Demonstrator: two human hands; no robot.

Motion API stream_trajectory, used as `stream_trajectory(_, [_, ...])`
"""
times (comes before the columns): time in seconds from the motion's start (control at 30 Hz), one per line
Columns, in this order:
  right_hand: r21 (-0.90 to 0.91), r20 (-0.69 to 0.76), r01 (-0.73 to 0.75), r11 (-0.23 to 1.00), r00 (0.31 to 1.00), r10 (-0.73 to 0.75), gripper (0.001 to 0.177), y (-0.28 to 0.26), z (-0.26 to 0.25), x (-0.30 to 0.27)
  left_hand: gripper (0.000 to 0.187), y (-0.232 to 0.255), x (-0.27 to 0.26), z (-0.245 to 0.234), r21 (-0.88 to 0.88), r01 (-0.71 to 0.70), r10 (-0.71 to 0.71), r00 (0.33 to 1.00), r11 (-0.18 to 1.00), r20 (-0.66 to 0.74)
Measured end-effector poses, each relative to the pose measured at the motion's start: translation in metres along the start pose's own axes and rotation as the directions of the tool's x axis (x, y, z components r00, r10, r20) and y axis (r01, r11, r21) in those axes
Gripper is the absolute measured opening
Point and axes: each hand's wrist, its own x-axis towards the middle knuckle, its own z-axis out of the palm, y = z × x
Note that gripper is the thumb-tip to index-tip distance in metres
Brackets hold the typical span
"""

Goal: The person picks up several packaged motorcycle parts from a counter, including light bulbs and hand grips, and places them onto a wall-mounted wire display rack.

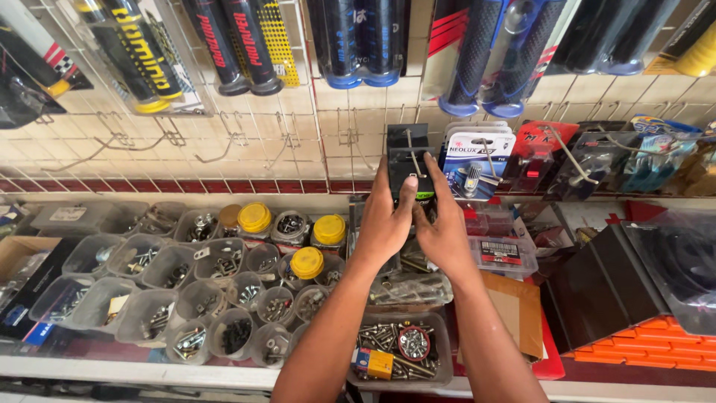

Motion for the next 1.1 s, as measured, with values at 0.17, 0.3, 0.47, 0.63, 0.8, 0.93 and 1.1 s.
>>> stream_trajectory(0.17, [0.048,0.051,-0.011,0.999,0.999,0.009,0.077,0.000,-0.004,-0.002,0.072,0.000,-0.005,0.000,-0.071,0.001,0.000,1.000,0.997,0.014])
stream_trajectory(0.3, [0.088,0.060,-0.015,0.996,0.998,0.010,0.080,-0.002,-0.006,-0.004,0.073,-0.004,-0.007,0.000,-0.042,0.017,-0.017,1.000,0.999,0.016])
stream_trajectory(0.47, [0.174,0.079,-0.100,0.980,0.993,0.087,0.085,-0.003,-0.007,-0.008,0.071,-0.003,-0.012,-0.002,-0.050,0.048,-0.046,0.998,0.998,0.040])
stream_trajectory(0.63, [0.149,0.058,-0.004,0.989,0.998,-0.005,0.087,0.004,-0.009,-0.012,0.072,0.003,-0.018,-0.003,-0.033,0.020,-0.019,0.999,0.999,0.039])
stream_trajectory(0.8, [0.196,0.075,-0.076,0.978,0.995,0.062,0.089,0.005,-0.016,-0.020,0.075,0.009,-0.028,-0.002,0.015,-0.014,0.014,1.000,1.000,0.017])
stream_trajectory(0.93, [0.029,0.043,-0.026,0.999,0.999,0.025,0.085,-0.003,-0.027,-0.036,0.081,0.013,-0.046,-0.001,0.111,0.048,-0.047,0.999,0.993,-0.017])
stream_trajectory(1.1, [-0.212,0.029,0.083,0.974,0.997,-0.078,0.074,-0.026,-0.041,-0.069,0.080,0.018,-0.083,-0.001,0.331,0.025,0.015,0.993,0.943,-0.118])
